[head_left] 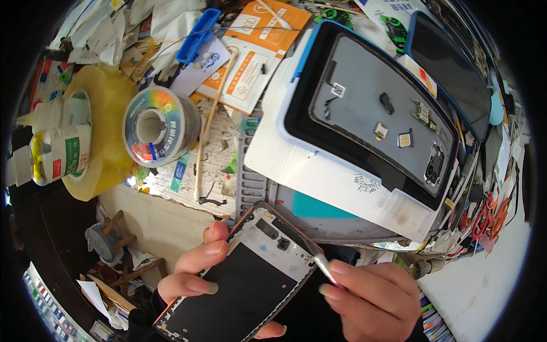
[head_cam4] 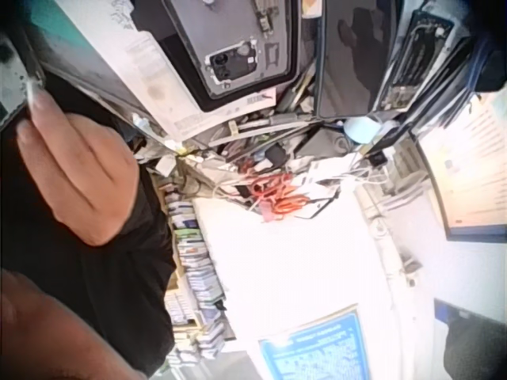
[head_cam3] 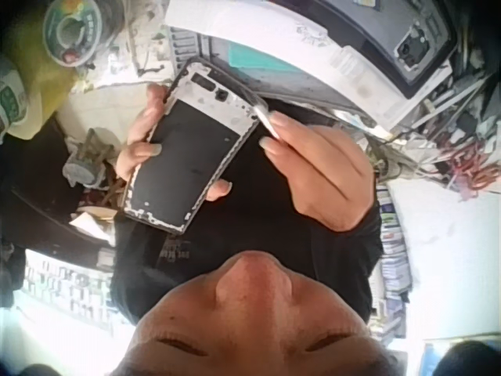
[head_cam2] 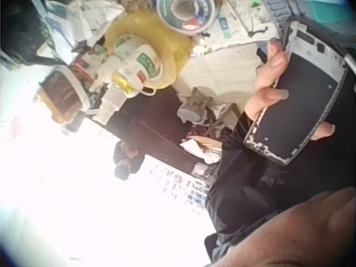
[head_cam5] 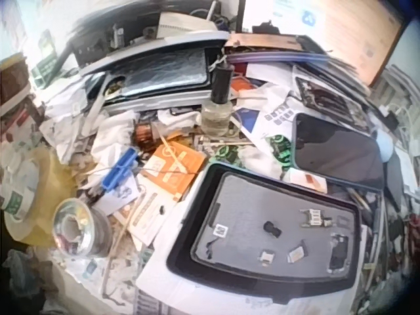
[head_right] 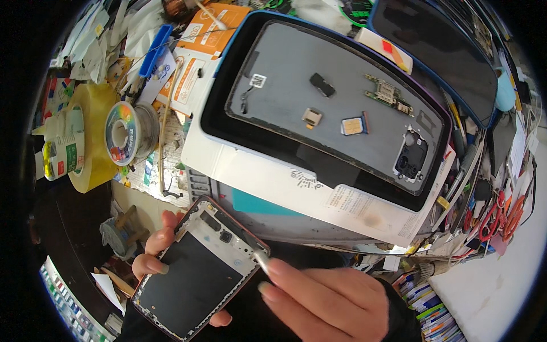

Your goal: The person uses a screwdriver to pry open the back of a disassembled smartphone, then switches to a small metal tool to scrape adhesive from the frame. The person continues to scrape along the edges of the phone while holding it in one hand.

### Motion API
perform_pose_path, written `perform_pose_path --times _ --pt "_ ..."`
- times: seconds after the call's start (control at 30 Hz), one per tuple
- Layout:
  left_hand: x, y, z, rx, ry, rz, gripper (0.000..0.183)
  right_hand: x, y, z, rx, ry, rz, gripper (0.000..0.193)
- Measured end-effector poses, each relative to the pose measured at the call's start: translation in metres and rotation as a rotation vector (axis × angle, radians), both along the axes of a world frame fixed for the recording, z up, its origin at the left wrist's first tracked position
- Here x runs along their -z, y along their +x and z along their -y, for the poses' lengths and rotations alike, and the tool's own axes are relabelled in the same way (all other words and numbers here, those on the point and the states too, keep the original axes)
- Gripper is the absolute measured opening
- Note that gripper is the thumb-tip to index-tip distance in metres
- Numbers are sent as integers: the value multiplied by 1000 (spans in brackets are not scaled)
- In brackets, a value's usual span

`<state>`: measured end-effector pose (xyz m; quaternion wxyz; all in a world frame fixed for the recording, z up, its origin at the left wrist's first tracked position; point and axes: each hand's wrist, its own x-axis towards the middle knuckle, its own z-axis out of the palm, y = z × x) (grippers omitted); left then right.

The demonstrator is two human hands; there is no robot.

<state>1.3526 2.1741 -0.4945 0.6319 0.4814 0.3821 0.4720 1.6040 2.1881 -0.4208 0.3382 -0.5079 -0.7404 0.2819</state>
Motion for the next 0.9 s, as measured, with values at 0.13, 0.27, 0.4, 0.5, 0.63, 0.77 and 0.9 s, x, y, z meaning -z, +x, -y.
perform_pose_path --times 0.13,0.27,0.4,0.5,0.63,0.77,0.9 --pt "8 -5 -3 42 179 7 107 -1 0 -9 -32 19 12 22" --pt "-7 -2 -8 37 3 -24 105 -2 1 -13 -56 25 45 21" --pt "5 34 -20 -132 282 14 81 -15 4 -3 -32 -71 79 21" --pt "14 38 -27 -165 631 -274 85 -15 4 3 -2 -38 96 22" --pt "-5 22 -3 5 14 65 97 -13 -1 2 12 -54 108 21" --pt "-3 18 9 -30 51 49 97 -9 -2 -4 -4 -10 112 20" --pt "1 19 3 -25 13 77 99 -8 -1 -7 -24 -1 144 19"
